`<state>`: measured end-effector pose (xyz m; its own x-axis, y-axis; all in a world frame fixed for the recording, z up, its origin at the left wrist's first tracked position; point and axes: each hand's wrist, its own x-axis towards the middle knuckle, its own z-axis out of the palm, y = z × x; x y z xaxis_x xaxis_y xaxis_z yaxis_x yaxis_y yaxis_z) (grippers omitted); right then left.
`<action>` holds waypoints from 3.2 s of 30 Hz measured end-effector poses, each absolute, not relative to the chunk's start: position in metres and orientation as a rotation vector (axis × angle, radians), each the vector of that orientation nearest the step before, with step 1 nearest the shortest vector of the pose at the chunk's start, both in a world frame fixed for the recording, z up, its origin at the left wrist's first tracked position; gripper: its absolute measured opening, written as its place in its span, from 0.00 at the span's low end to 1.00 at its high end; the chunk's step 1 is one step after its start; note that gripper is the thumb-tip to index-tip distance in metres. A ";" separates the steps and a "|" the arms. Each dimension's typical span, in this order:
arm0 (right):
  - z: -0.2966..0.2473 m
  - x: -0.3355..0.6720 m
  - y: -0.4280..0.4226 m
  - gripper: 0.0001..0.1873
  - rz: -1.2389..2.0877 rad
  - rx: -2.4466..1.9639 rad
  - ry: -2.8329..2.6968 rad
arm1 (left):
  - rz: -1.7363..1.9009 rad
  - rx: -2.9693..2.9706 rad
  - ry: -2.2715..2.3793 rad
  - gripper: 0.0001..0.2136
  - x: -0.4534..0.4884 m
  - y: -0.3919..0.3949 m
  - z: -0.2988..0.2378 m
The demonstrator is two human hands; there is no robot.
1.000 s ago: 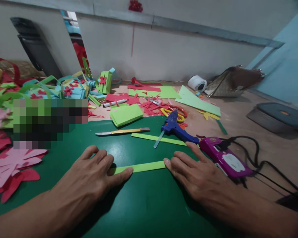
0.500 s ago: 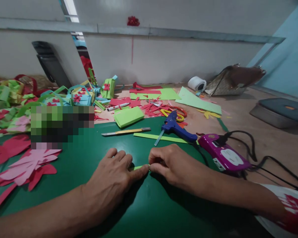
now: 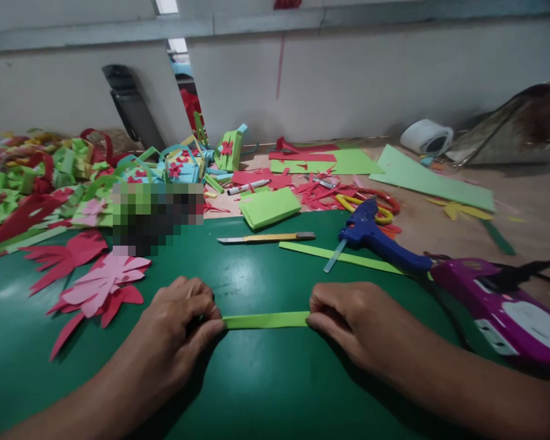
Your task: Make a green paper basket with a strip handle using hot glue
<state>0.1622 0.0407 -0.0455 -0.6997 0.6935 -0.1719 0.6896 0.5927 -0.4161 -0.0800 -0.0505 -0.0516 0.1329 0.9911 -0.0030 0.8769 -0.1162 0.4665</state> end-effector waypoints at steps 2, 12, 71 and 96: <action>-0.048 0.164 0.041 0.11 0.710 -1.204 -2.797 | 0.455 2.031 1.831 0.12 -0.082 -0.053 -0.053; -0.060 0.169 0.041 0.12 0.652 -1.056 -2.789 | 0.449 2.023 1.869 0.13 -0.078 -0.051 -0.050; -0.046 0.162 0.037 0.08 0.428 -0.960 -2.843 | 0.242 2.926 1.612 0.17 -0.085 -0.079 -0.030; -0.034 0.201 0.039 0.33 -0.247 -0.315 -3.288 | 0.370 2.708 1.134 0.09 -0.059 -0.047 -0.053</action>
<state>0.2009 0.0391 -0.0338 -0.9675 0.2001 -0.1547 0.1748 0.9710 0.1629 -0.0589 -0.0471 -0.0530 0.6778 0.7183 0.1573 0.6729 -0.6921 0.2610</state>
